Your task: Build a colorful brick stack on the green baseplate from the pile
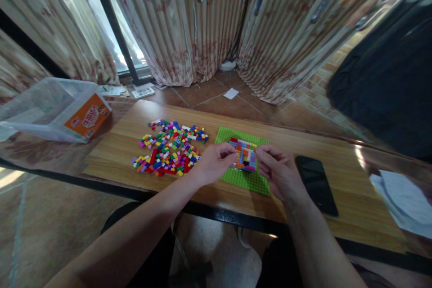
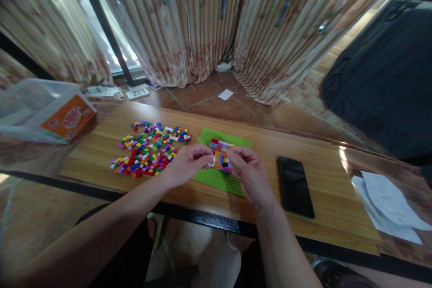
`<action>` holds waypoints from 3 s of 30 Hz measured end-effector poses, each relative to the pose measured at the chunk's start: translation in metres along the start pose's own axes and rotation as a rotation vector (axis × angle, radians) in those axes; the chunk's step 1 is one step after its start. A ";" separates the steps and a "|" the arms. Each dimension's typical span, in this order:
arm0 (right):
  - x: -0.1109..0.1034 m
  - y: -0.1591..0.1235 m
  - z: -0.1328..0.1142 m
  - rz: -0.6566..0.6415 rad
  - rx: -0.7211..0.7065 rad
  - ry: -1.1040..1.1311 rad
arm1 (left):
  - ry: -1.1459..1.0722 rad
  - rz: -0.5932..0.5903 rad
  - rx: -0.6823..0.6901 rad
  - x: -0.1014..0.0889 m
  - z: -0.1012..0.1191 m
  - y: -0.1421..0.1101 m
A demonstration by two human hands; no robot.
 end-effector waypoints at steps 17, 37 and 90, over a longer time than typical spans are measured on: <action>0.008 -0.009 0.007 -0.016 -0.413 -0.695 | -0.628 -0.090 -0.385 0.002 0.007 -0.006; -0.036 -0.001 0.032 -0.016 -0.121 -0.663 | -0.431 0.117 -0.351 -0.012 0.017 -0.002; -0.024 -0.001 0.031 -0.107 -0.225 -0.996 | -0.233 0.007 -0.298 -0.008 0.012 -0.003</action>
Point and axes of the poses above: each hand's wrist, its own y-axis towards the middle knuckle, its own x-axis out of the palm, z = x × y, the point moved 1 cm from there along y, towards the middle knuckle, and after that the axes turned 2 degrees about -x, right-handed, at the moved point
